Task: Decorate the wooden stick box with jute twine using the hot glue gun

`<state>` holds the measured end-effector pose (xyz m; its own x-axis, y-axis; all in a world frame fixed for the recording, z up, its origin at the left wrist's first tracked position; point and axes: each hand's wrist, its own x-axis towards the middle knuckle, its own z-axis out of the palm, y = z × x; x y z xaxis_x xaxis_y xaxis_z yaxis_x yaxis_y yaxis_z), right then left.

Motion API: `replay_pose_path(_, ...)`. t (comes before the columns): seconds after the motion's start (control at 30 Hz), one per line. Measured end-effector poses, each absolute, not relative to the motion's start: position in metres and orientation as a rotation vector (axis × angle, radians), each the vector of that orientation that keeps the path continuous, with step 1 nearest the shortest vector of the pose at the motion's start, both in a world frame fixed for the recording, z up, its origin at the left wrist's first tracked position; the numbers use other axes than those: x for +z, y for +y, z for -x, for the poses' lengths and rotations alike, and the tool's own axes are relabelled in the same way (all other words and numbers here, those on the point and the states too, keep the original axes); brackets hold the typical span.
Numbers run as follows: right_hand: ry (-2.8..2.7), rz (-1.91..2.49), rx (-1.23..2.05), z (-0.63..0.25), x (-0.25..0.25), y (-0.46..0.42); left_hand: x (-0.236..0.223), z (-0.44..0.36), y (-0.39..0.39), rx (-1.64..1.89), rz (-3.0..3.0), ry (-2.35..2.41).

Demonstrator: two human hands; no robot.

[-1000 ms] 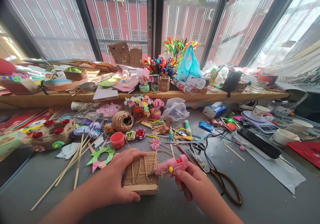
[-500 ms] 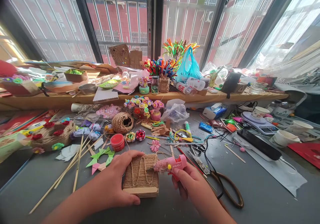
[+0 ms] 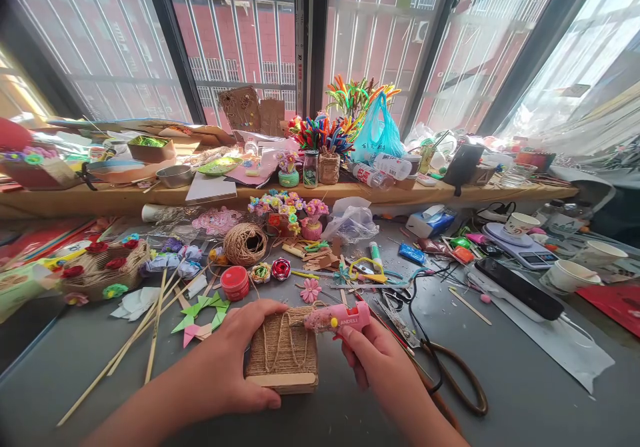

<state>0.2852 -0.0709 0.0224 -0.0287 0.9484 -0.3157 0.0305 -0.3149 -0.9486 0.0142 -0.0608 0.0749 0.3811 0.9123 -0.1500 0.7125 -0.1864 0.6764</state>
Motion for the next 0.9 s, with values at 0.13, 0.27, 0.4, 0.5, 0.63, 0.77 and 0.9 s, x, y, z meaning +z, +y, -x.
replay_pose_path(0.13, -1.081, 1.448, 1.443, -0.284, 0.025, -0.070, 0.076, -0.015, -0.061, 0.362, -1.952, 1.398)
replay_pose_path(0.27, -1.116, 1.466, 1.421, -0.285, 0.028, -0.070, 0.075, -0.014, -0.060, 0.362, -1.960, 1.387)
replay_pose_path(0.4, -1.150, 1.461, 1.364, -0.283, 0.033, -0.070, 0.072, -0.013, -0.059, 0.353, -1.957, 1.390)
replay_pose_path(0.5, -1.160, 1.474, 1.369, -0.281, 0.033, -0.069, 0.070, -0.013, -0.059, 0.358, -1.964, 1.383)
replay_pose_path(0.63, -1.145, 1.465, 1.382, -0.280, 0.029, -0.067, 0.069, -0.013, -0.059, 0.366, -1.979, 1.384)
replay_pose_path(0.77, -1.107, 1.442, 1.396, -0.279, 0.027, -0.068, 0.068, -0.012, -0.060, 0.403, -2.011, 1.376)
replay_pose_path(0.9, -1.093, 1.445, 1.410, -0.280, 0.029, -0.068, 0.068, -0.012, -0.060, 0.404, -2.032, 1.358)
